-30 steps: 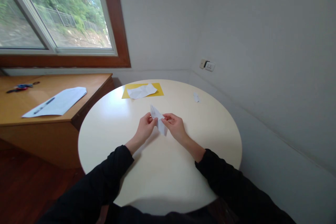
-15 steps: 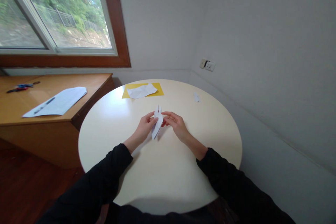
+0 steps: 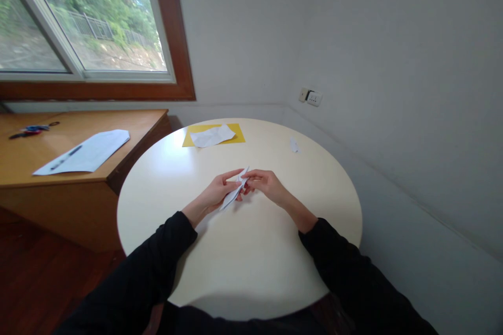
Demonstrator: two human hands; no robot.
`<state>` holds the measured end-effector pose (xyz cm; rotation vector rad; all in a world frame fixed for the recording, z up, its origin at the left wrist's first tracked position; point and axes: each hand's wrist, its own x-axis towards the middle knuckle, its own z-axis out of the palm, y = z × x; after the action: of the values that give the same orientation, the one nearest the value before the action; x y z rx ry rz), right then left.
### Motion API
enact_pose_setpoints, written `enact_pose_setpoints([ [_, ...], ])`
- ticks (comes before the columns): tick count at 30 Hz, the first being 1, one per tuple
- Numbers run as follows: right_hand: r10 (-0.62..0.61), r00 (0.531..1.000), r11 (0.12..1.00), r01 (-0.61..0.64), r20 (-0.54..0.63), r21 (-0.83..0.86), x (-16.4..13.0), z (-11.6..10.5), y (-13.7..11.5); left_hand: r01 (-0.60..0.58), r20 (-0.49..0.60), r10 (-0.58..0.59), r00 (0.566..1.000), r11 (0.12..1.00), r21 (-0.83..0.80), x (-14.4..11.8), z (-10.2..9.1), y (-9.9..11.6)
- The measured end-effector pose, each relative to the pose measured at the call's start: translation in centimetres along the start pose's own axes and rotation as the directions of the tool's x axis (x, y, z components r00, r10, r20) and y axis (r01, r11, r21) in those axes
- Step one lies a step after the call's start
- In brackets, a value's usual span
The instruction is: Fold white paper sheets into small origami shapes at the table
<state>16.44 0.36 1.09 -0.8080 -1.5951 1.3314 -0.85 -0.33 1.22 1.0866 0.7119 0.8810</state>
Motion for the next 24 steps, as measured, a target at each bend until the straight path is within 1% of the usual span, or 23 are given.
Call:
enact_pose_setpoints([
  [5, -0.021, 1.000, 1.000, 0.021, 0.017, 0.001, 0.0, -0.1, 0.2, 0.023, -0.032, -0.022, 0.999, 0.999, 0.030, -0.1, 0.0, 0.2],
  [10, -0.038, 0.999, 0.999, 0.038, 0.002, 0.009, 0.1, -0.1, 0.5, 0.065, -0.102, -0.068, 0.992, 0.997, -0.028, 0.0, 0.1, 0.5],
  [15, -0.065, 0.996, 0.998, 0.064, -0.057, -0.021, 0.2, 0.1, 0.6, 0.095, -0.079, -0.103, 0.992, 0.990, -0.100, -0.2, -0.1, 0.6],
  [18, -0.080, 0.990, 0.997, 0.080, -0.120, -0.010, 0.4, 0.1, 0.7, 0.061, -0.055, -0.071, 0.996, 0.985, -0.161, -0.2, -0.4, 0.5],
  [20, -0.094, 0.978, 0.995, 0.095, -0.188, -0.006, 0.6, -0.1, 0.9, 0.053, -0.024, -0.059, 0.998, 0.974, -0.221, 0.0, -0.6, 0.4],
  [24, -0.124, 0.928, 0.992, 0.120, -0.351, -0.034, 0.9, -0.5, 1.4, 0.086, 0.012, -0.086, 0.996, 0.953, -0.291, 0.5, -0.9, 0.2],
])
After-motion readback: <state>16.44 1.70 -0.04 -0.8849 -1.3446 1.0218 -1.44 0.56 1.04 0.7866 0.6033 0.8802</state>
